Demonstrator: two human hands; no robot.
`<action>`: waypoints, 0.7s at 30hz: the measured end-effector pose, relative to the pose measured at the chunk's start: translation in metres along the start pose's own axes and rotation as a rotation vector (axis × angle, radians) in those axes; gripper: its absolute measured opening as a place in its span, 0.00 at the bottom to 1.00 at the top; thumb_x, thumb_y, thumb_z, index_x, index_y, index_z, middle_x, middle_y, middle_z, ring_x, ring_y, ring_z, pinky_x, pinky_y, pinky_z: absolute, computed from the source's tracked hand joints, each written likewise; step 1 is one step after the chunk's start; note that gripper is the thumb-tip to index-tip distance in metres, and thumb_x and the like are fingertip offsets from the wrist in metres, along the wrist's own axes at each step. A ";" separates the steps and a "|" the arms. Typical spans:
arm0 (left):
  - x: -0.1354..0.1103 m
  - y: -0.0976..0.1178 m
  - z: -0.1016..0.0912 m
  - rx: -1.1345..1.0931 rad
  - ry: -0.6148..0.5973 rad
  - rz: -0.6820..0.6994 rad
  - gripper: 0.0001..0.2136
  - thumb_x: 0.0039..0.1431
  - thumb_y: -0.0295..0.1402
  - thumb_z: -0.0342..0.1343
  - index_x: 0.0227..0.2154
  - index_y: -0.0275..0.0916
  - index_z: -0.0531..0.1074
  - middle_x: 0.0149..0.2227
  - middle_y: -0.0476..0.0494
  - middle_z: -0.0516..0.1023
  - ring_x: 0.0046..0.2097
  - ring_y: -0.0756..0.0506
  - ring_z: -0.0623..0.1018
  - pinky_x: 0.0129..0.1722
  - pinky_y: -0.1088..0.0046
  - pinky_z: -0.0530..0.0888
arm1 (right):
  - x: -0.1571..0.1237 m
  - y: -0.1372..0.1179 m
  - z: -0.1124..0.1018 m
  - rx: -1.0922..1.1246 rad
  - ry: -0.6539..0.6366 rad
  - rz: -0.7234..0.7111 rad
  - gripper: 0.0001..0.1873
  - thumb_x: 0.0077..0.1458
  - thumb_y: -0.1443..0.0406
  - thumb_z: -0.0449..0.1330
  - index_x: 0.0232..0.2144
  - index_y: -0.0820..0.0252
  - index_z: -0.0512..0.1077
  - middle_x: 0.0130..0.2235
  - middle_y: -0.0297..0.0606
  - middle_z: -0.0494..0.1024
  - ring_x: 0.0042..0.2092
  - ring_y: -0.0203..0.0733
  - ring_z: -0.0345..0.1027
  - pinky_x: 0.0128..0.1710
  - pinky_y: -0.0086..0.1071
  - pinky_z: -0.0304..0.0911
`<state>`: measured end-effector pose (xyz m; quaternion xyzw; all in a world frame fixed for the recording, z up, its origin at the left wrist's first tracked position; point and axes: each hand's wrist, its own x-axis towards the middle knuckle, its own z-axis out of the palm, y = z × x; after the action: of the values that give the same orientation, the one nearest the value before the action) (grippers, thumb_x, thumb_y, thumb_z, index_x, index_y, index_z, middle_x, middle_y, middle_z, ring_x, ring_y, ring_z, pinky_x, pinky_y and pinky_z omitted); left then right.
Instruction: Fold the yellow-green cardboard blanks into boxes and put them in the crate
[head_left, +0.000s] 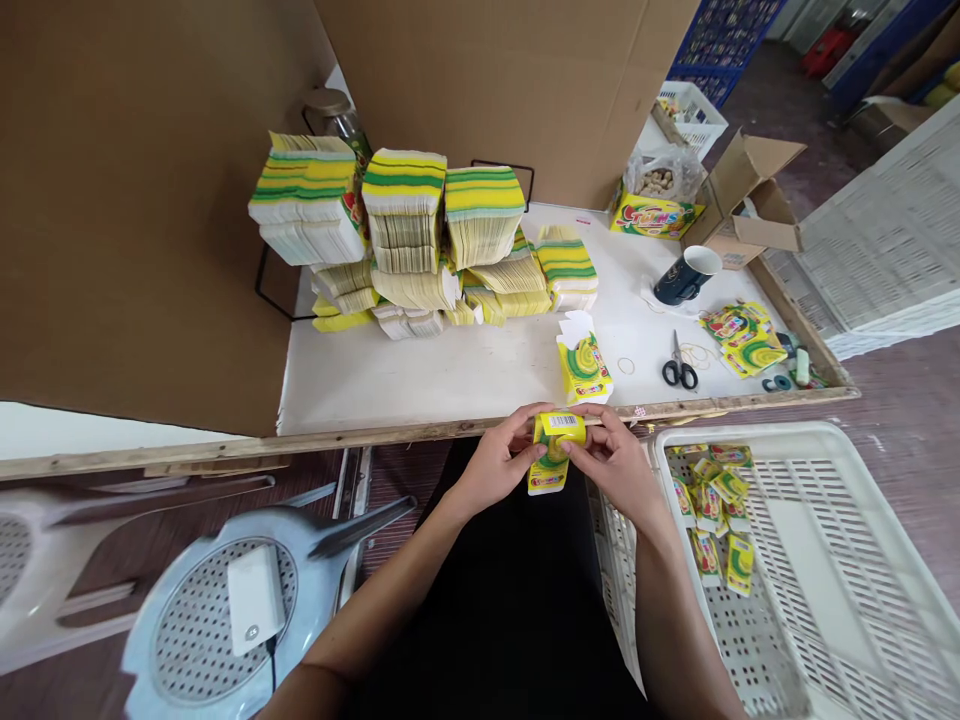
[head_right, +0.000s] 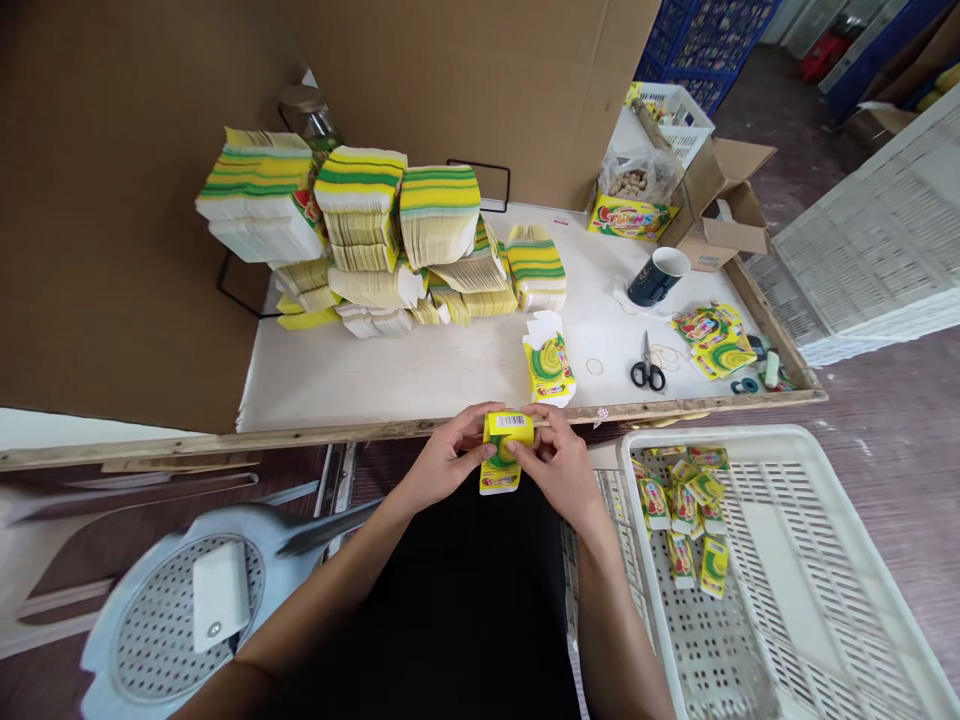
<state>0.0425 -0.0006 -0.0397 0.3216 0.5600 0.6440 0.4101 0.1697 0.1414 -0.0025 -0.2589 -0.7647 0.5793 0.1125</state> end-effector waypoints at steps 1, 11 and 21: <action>0.000 0.000 0.000 0.007 0.004 0.000 0.28 0.58 0.35 0.60 0.61 0.42 0.63 0.55 0.37 0.76 0.52 0.40 0.78 0.49 0.67 0.74 | 0.000 -0.001 0.000 0.008 -0.013 0.008 0.23 0.54 0.55 0.63 0.50 0.56 0.67 0.22 0.25 0.68 0.23 0.35 0.56 0.25 0.29 0.52; 0.001 0.008 0.004 -0.141 0.011 -0.041 0.28 0.56 0.36 0.63 0.59 0.40 0.64 0.49 0.38 0.80 0.48 0.42 0.80 0.47 0.70 0.75 | 0.004 0.005 0.010 -0.239 0.120 -0.067 0.21 0.58 0.59 0.61 0.53 0.58 0.68 0.17 0.21 0.60 0.20 0.34 0.52 0.26 0.29 0.51; 0.006 0.010 0.022 -0.151 -0.008 -0.012 0.27 0.56 0.38 0.63 0.58 0.41 0.65 0.48 0.38 0.79 0.47 0.42 0.80 0.48 0.67 0.75 | -0.014 -0.006 -0.008 -0.232 0.356 -0.263 0.11 0.60 0.58 0.60 0.43 0.55 0.77 0.34 0.37 0.75 0.31 0.40 0.63 0.32 0.34 0.59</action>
<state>0.0575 0.0143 -0.0260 0.2890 0.5102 0.6806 0.4392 0.1834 0.1391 0.0077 -0.2663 -0.8212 0.4133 0.2895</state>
